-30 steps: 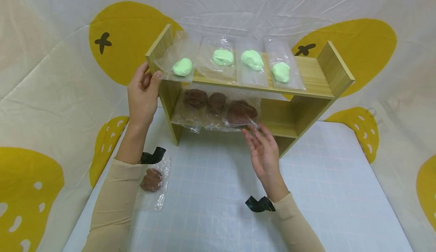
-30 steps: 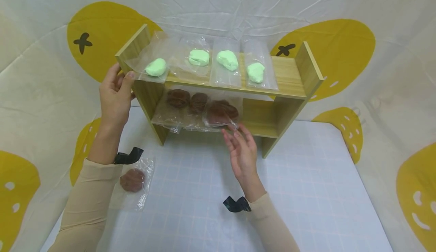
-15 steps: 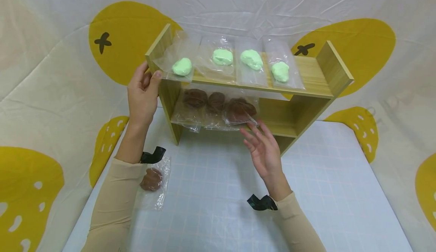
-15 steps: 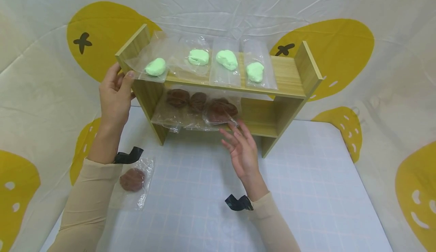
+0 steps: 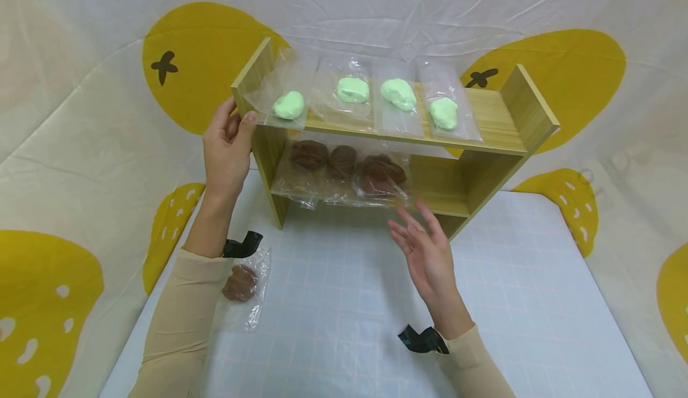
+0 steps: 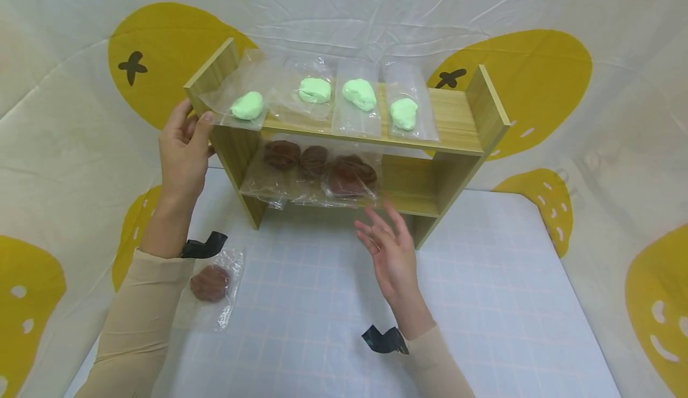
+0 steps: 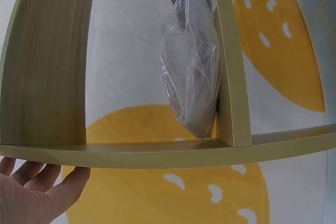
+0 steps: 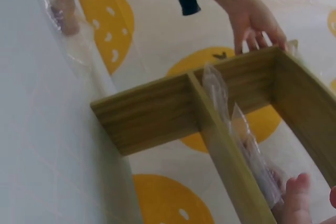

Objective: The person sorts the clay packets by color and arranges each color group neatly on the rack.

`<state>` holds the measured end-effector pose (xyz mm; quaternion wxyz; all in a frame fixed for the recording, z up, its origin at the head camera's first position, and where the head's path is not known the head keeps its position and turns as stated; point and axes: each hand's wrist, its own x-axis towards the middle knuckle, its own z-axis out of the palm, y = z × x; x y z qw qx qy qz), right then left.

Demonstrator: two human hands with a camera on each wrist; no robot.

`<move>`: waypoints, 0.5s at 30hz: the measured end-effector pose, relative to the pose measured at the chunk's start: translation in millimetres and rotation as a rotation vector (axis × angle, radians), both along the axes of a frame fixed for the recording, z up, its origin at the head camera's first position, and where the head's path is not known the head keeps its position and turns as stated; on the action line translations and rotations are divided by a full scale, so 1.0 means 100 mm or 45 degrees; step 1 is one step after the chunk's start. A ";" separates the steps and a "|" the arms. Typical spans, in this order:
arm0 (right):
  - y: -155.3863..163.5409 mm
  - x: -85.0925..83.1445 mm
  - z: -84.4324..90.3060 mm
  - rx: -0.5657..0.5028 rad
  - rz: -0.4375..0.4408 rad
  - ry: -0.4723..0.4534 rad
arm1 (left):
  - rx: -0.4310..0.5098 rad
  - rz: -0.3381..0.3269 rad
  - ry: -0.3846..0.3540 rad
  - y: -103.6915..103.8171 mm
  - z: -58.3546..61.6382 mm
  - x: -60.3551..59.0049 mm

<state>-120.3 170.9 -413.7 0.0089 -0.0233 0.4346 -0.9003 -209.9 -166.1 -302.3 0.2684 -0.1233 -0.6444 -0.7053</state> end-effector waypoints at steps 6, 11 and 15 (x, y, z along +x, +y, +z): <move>0.02 0.06 -0.08 0.086 0.028 0.007 | -0.005 0.001 -0.001 0.00 0.01 0.00; -0.03 0.08 -0.17 0.132 0.082 -0.016 | -0.013 -0.004 -0.009 -0.01 0.01 0.01; -0.12 0.07 -0.24 0.145 0.134 -0.045 | -0.016 -0.006 -0.014 -0.01 0.01 0.02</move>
